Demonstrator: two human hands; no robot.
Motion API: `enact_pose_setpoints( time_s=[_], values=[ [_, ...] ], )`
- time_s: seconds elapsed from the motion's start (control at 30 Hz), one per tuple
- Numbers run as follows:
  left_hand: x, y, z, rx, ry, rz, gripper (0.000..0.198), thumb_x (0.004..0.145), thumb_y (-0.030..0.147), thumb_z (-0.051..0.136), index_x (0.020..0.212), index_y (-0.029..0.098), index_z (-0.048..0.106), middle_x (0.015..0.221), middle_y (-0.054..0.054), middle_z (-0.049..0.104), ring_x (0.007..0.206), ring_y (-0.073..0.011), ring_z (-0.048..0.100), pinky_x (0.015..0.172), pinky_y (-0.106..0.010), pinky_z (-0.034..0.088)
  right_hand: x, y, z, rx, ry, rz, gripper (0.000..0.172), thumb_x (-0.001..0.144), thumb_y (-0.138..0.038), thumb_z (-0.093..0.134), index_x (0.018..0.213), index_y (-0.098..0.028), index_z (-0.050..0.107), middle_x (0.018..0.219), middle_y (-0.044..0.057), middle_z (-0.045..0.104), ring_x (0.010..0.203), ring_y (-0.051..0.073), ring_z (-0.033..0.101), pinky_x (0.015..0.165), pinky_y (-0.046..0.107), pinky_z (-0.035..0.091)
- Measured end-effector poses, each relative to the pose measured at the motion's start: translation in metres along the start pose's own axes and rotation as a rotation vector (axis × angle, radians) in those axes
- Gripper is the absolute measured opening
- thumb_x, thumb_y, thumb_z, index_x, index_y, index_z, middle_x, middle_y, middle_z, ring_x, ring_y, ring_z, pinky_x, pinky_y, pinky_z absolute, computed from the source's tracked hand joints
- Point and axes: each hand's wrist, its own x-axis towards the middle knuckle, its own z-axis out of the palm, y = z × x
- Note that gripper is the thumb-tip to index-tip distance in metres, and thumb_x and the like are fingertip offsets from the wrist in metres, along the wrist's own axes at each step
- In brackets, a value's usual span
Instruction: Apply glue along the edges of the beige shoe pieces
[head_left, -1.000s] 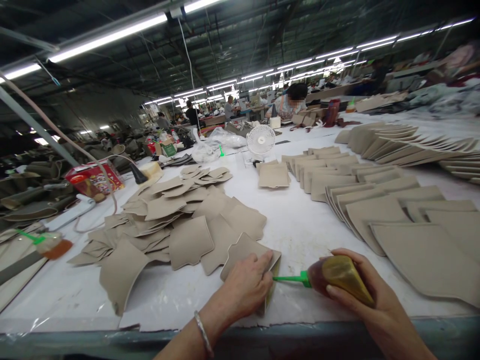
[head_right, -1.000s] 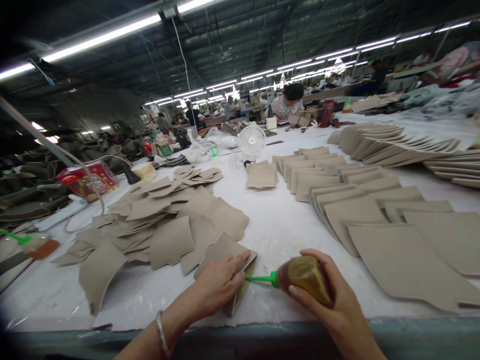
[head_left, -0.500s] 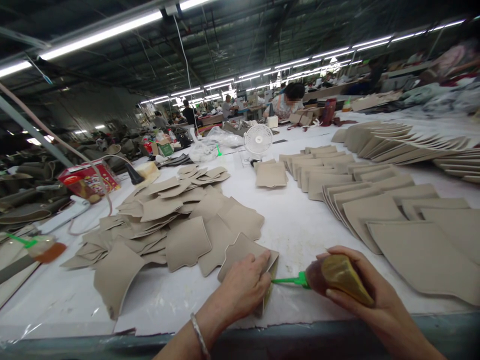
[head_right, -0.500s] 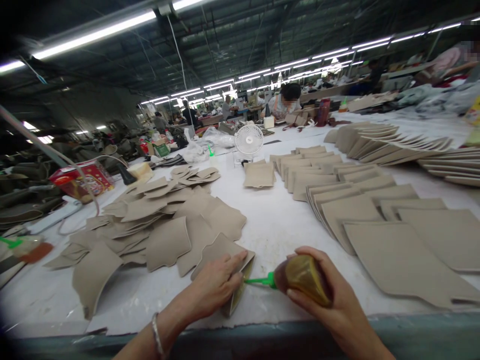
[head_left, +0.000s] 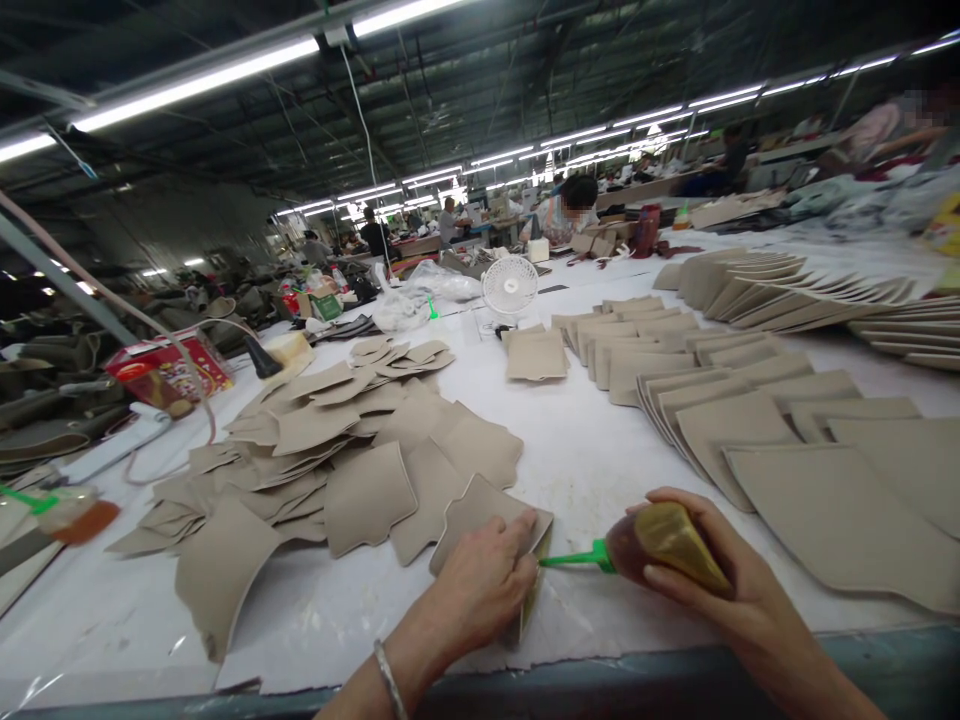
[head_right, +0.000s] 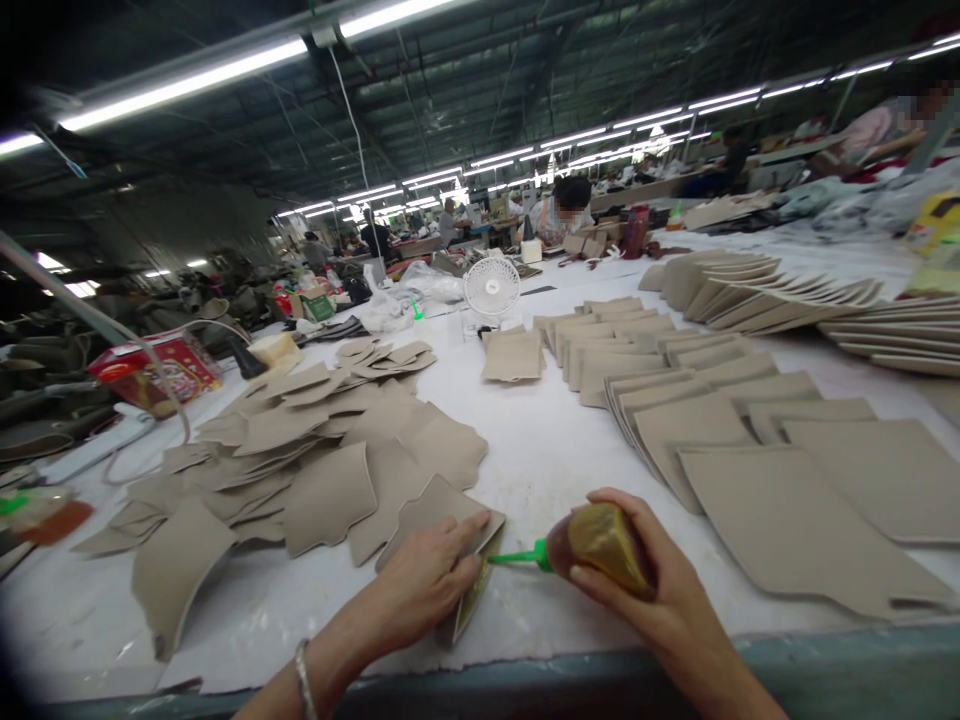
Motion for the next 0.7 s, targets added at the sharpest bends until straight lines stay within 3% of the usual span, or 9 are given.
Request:
enact_pose_setpoints(
  time_s=[0.27, 0.5, 0.7],
  values=[
    [0.000, 0.000, 0.001, -0.032, 0.001, 0.006, 0.055, 0.091, 0.028, 0.030, 0.145, 0.023, 0.042, 0.121, -0.012, 0.062, 0.107, -0.0308, 0.061, 0.096, -0.046, 0.046, 0.004, -0.001, 0.006, 0.049, 0.106, 0.093, 0.053, 0.080, -0.052, 0.073, 0.122, -0.030, 0.050, 0.108, 0.001, 0.060, 0.095, 0.023, 0.060, 0.083, 0.028, 0.046],
    [0.002, -0.003, 0.005, -0.044, 0.017, 0.012, 0.055, 0.090, 0.027, 0.032, 0.144, 0.023, 0.043, 0.119, -0.012, 0.062, 0.105, -0.0312, 0.062, 0.094, -0.046, 0.046, -0.007, 0.001, 0.007, 0.138, -0.089, 0.130, 0.056, 0.080, -0.051, 0.072, 0.124, -0.027, 0.048, 0.106, 0.002, 0.062, 0.094, 0.024, 0.061, 0.083, 0.028, 0.048],
    [0.002, -0.005, 0.006, -0.079, 0.028, 0.023, 0.055, 0.090, 0.026, 0.033, 0.143, 0.023, 0.045, 0.124, -0.012, 0.061, 0.111, -0.0318, 0.060, 0.098, -0.047, 0.044, 0.008, 0.004, 0.002, 0.056, 0.109, 0.117, 0.058, 0.075, -0.055, 0.075, 0.121, -0.029, 0.050, 0.104, 0.001, 0.060, 0.090, 0.024, 0.060, 0.079, 0.029, 0.046]
  ],
)
